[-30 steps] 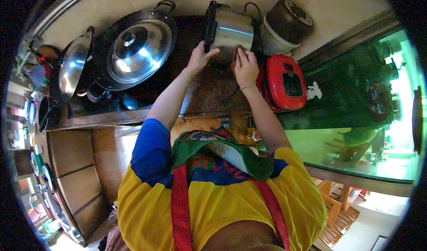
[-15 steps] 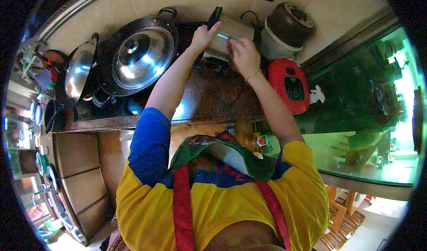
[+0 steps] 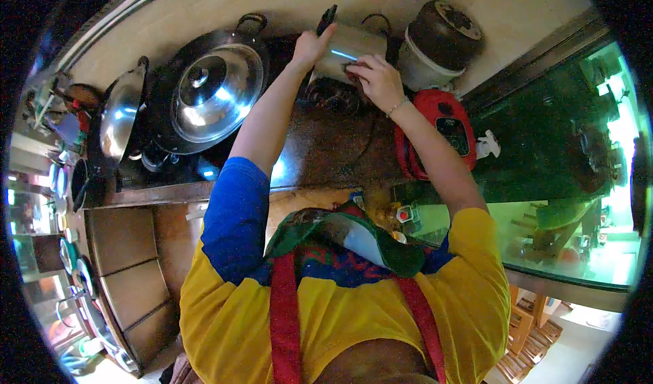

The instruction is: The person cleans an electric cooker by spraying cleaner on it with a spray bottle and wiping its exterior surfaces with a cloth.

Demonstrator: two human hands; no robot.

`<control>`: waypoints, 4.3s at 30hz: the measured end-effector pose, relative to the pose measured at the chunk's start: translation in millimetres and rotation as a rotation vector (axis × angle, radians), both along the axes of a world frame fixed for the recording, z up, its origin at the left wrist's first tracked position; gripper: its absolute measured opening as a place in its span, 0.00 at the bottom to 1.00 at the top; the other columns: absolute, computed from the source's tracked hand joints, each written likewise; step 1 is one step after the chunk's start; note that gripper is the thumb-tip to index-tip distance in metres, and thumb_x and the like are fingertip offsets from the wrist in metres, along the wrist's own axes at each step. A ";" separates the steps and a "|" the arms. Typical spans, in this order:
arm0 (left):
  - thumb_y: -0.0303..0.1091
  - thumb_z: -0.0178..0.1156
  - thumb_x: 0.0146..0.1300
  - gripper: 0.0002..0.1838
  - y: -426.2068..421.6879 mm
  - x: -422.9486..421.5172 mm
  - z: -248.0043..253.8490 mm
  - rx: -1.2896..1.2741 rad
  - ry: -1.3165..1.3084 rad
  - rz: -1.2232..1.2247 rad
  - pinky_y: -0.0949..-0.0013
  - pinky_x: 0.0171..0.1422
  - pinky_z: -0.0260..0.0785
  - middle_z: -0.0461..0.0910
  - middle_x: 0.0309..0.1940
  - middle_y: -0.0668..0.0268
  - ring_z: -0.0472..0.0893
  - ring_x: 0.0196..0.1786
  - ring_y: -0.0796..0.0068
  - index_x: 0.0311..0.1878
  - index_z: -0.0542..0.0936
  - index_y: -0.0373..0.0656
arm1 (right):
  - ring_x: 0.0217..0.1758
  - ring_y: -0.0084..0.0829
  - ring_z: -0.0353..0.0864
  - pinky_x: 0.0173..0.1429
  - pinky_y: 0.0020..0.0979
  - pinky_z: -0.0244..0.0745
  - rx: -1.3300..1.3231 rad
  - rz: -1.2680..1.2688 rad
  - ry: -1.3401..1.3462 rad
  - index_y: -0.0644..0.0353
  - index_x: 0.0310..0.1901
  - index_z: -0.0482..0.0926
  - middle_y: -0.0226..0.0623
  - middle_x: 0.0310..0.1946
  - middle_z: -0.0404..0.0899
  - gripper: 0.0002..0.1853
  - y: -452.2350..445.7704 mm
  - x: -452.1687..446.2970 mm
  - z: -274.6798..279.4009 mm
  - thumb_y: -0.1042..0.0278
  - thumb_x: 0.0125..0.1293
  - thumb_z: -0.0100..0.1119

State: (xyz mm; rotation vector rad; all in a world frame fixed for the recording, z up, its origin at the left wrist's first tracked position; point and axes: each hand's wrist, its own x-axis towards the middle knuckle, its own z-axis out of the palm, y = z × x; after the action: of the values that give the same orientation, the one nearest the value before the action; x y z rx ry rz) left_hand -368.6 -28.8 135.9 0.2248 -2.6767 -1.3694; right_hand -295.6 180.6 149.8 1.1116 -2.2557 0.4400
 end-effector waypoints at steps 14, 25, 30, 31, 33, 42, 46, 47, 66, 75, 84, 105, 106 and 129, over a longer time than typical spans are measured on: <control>0.80 0.45 0.53 0.53 5.0 -20.0 2.3 -0.061 -0.051 -0.053 0.55 0.47 0.74 0.82 0.33 0.42 0.82 0.42 0.46 0.39 0.80 0.24 | 0.48 0.38 0.77 0.48 0.37 0.77 0.061 -0.043 0.042 0.51 0.43 0.82 0.30 0.44 0.79 0.14 4.8 -28.7 0.5 0.74 0.53 0.56; 0.66 0.49 0.63 0.40 -8.6 -18.0 1.7 0.136 0.108 0.059 0.55 0.58 0.68 0.78 0.48 0.43 0.77 0.54 0.47 0.52 0.76 0.30 | 0.47 0.43 0.78 0.54 0.39 0.75 -0.047 0.003 -0.134 0.50 0.42 0.84 0.36 0.43 0.78 0.14 -51.4 -71.8 1.5 0.75 0.55 0.56; 0.56 0.57 0.61 0.36 -6.8 -2.2 -41.1 0.164 0.461 0.112 0.55 0.64 0.63 0.73 0.55 0.40 0.72 0.60 0.44 0.60 0.70 0.32 | 0.46 0.44 0.77 0.52 0.39 0.74 -0.086 0.027 -0.252 0.51 0.42 0.85 0.40 0.41 0.78 0.13 -68.0 -99.4 -1.9 0.74 0.56 0.57; 0.56 0.57 0.61 0.36 -3.2 6.5 -38.7 0.166 0.461 0.120 0.55 0.64 0.63 0.73 0.55 0.40 0.72 0.60 0.44 0.60 0.70 0.32 | 0.46 0.44 0.77 0.52 0.39 0.74 -0.081 0.033 -0.253 0.51 0.42 0.85 0.40 0.41 0.78 0.13 -70.1 -103.1 3.6 0.74 0.56 0.57; 0.57 0.64 0.53 0.41 5.6 30.1 -37.8 -0.112 0.563 0.214 0.51 0.68 0.57 0.64 0.64 0.42 0.63 0.67 0.44 0.63 0.69 0.35 | 0.47 0.44 0.77 0.52 0.39 0.74 -0.036 0.015 -0.278 0.51 0.42 0.85 0.40 0.40 0.77 0.12 -70.1 -109.4 14.9 0.73 0.57 0.57; 0.65 0.76 0.28 0.69 27.3 47.3 -29.6 -0.321 0.494 0.099 0.46 0.72 0.50 0.55 0.68 0.43 0.56 0.69 0.41 0.70 0.55 0.33 | 0.47 0.42 0.78 0.52 0.40 0.76 0.397 0.002 -0.274 0.50 0.41 0.85 0.38 0.39 0.78 0.10 -27.2 -92.3 48.6 0.68 0.59 0.57; 0.65 0.76 0.27 0.69 24.5 36.5 -34.4 -0.354 0.533 0.049 0.46 0.72 0.50 0.56 0.67 0.43 0.56 0.69 0.40 0.70 0.56 0.33 | 0.49 0.41 0.79 0.54 0.39 0.76 0.306 -0.030 -0.281 0.46 0.42 0.85 0.35 0.43 0.79 0.12 -31.1 -108.0 34.5 0.69 0.57 0.58; 0.62 0.78 0.26 0.68 23.5 33.4 -33.6 -0.339 0.519 0.034 0.43 0.71 0.52 0.55 0.68 0.45 0.55 0.70 0.42 0.70 0.55 0.36 | 0.50 0.42 0.79 0.54 0.40 0.75 0.241 -0.041 -0.300 0.46 0.42 0.85 0.35 0.43 0.79 0.13 -46.2 -121.7 30.7 0.69 0.57 0.58; 0.64 0.77 0.26 0.71 2.7 8.8 -27.3 -0.380 0.489 -0.081 0.49 0.72 0.55 0.58 0.67 0.46 0.56 0.70 0.44 0.72 0.53 0.37 | 0.50 0.41 0.78 0.54 0.39 0.74 0.251 -0.122 -0.220 0.49 0.45 0.84 0.36 0.44 0.78 0.11 -81.4 -151.1 40.1 0.67 0.63 0.54; 0.66 0.77 0.26 0.72 2.2 13.2 -17.4 -0.391 0.420 -0.125 0.50 0.72 0.55 0.57 0.67 0.45 0.56 0.69 0.43 0.71 0.53 0.33 | 0.46 0.41 0.78 0.52 0.38 0.75 0.068 -0.111 -0.292 0.53 0.45 0.84 0.38 0.42 0.78 0.11 17.1 -84.2 26.2 0.69 0.61 0.59; 0.63 0.78 0.27 0.71 2.0 1.6 -27.8 -0.411 0.473 -0.136 0.49 0.72 0.53 0.56 0.68 0.45 0.55 0.69 0.42 0.72 0.53 0.35 | 0.45 0.45 0.78 0.46 0.45 0.77 -0.063 -0.343 -0.100 0.54 0.46 0.80 0.39 0.44 0.74 0.12 -20.9 -20.9 -25.5 0.67 0.64 0.49; 0.67 0.76 0.26 0.72 7.9 12.1 -17.9 -0.422 0.406 -0.104 0.48 0.72 0.55 0.56 0.68 0.44 0.55 0.70 0.41 0.71 0.54 0.34 | 0.45 0.46 0.81 0.48 0.43 0.77 -0.027 -0.743 -0.356 0.49 0.43 0.84 0.44 0.44 0.81 0.12 -20.4 -140.8 34.0 0.67 0.57 0.57; 0.67 0.76 0.26 0.72 9.2 12.2 -16.8 -0.433 0.379 -0.091 0.49 0.72 0.55 0.56 0.68 0.44 0.55 0.70 0.42 0.71 0.53 0.34 | 0.45 0.46 0.81 0.48 0.43 0.77 -0.022 -0.746 -0.355 0.49 0.43 0.84 0.44 0.44 0.81 0.12 -21.6 -120.9 28.4 0.67 0.57 0.57; 0.59 0.80 0.25 0.70 4.9 3.7 -20.6 -0.306 0.452 -0.133 0.49 0.74 0.51 0.54 0.70 0.46 0.54 0.71 0.42 0.73 0.54 0.42 | 0.47 0.49 0.80 0.50 0.47 0.77 0.030 -0.657 -0.341 0.54 0.45 0.80 0.44 0.43 0.81 0.13 -45.7 -170.2 36.3 0.67 0.58 0.57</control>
State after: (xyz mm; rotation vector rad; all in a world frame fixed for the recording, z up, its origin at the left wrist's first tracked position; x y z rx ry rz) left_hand -364.9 -23.9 115.3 -0.2666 -2.4922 -0.8831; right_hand -465.8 134.8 186.0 0.2652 -2.7540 0.3336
